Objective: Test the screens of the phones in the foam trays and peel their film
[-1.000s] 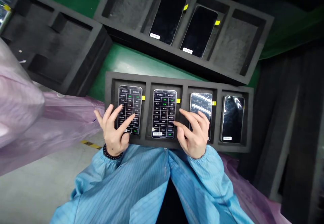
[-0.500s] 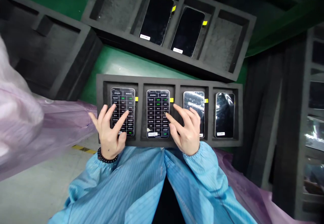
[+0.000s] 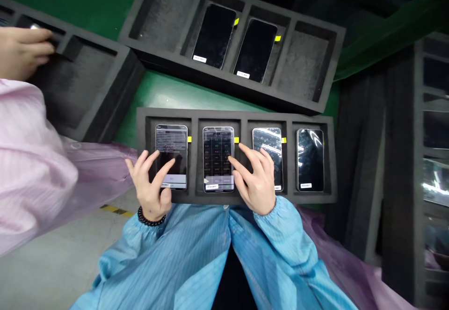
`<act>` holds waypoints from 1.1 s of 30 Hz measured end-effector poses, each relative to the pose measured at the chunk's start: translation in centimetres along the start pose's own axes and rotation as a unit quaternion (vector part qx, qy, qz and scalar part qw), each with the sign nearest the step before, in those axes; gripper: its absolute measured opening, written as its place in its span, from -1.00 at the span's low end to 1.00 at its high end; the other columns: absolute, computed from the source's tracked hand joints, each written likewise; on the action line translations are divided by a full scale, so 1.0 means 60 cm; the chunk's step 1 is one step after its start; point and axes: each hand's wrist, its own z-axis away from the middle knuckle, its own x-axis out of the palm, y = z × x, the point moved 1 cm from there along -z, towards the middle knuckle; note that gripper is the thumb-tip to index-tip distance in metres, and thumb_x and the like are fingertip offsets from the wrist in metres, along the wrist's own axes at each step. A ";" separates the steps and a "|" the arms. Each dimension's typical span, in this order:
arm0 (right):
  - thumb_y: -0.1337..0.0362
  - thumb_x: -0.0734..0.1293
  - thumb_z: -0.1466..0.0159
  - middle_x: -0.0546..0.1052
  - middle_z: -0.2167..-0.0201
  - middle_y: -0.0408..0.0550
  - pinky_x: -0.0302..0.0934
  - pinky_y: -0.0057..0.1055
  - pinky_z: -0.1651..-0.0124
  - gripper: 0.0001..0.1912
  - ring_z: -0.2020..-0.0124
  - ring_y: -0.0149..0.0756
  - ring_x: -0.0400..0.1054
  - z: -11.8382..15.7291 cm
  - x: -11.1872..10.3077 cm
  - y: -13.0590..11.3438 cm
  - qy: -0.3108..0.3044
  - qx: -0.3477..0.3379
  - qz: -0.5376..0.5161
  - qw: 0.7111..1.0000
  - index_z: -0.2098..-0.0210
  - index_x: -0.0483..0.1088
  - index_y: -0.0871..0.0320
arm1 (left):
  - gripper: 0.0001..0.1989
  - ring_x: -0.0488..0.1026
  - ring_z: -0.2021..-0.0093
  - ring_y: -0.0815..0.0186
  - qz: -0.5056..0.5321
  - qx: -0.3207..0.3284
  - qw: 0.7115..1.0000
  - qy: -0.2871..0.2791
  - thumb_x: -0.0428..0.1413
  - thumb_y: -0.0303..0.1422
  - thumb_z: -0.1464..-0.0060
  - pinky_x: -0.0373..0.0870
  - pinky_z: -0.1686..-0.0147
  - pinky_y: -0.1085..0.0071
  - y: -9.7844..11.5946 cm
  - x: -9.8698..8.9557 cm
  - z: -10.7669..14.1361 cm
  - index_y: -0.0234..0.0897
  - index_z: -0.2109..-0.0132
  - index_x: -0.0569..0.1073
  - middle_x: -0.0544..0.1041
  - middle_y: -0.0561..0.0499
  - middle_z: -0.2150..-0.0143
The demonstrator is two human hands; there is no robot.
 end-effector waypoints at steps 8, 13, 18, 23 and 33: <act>0.37 0.22 -0.38 0.48 -0.15 0.04 0.21 -0.05 -0.27 -0.62 -0.15 -0.09 0.36 0.021 -0.034 0.026 0.069 0.052 -0.044 0.995 -0.13 0.45 0.04 | -0.32 0.40 -0.22 0.04 -0.017 0.076 0.994 0.079 -0.29 0.05 -0.30 0.00 -0.43 -0.11 0.000 -0.014 0.002 -0.22 0.06 0.63 0.54 -0.18 -0.06; 0.24 0.19 -0.41 0.44 -0.21 0.15 0.18 0.07 -0.27 -0.56 -0.22 0.05 0.32 0.075 -0.103 0.110 0.142 0.232 0.074 0.960 -0.24 0.37 0.13 | -0.32 0.41 -0.20 0.07 -0.039 0.127 0.986 0.097 -0.29 0.04 -0.31 0.04 -0.41 -0.12 -0.026 -0.014 -0.029 -0.24 0.09 0.62 0.55 -0.18 -0.03; 0.13 0.09 -0.41 0.36 -0.23 0.41 0.23 0.14 -0.23 -0.35 -0.24 0.20 0.30 0.136 -0.115 0.155 0.069 0.376 0.139 0.913 -0.37 0.11 0.41 | -0.15 0.42 -0.17 0.08 -0.057 0.125 0.984 0.114 -0.40 0.16 -0.26 0.02 -0.40 -0.10 -0.067 0.007 -0.093 -0.33 0.19 0.62 0.57 -0.19 0.05; 0.06 -0.01 -0.39 0.45 -0.08 0.44 0.30 0.14 -0.14 -0.29 -0.13 0.23 0.38 0.166 -0.107 0.155 -0.041 0.461 0.145 0.875 -0.32 0.16 0.46 | -0.27 0.39 -0.20 0.06 -0.088 -0.109 0.990 0.035 -0.32 0.04 -0.28 0.20 -0.30 0.06 -0.082 0.030 -0.152 -0.44 -0.06 0.51 0.50 -0.28 -0.11; -0.13 0.31 -0.09 0.53 -0.12 0.12 0.36 -0.15 -0.16 -0.25 -0.16 0.06 0.42 0.234 -0.132 0.135 -0.034 0.580 -0.210 0.786 -0.16 0.31 0.16 | -0.41 0.43 -0.10 -0.14 -0.063 -0.359 0.921 -0.134 -0.20 -0.09 -0.23 0.22 -0.18 -0.15 -0.110 0.012 -0.186 -0.23 -0.26 0.36 0.52 -0.29 -0.01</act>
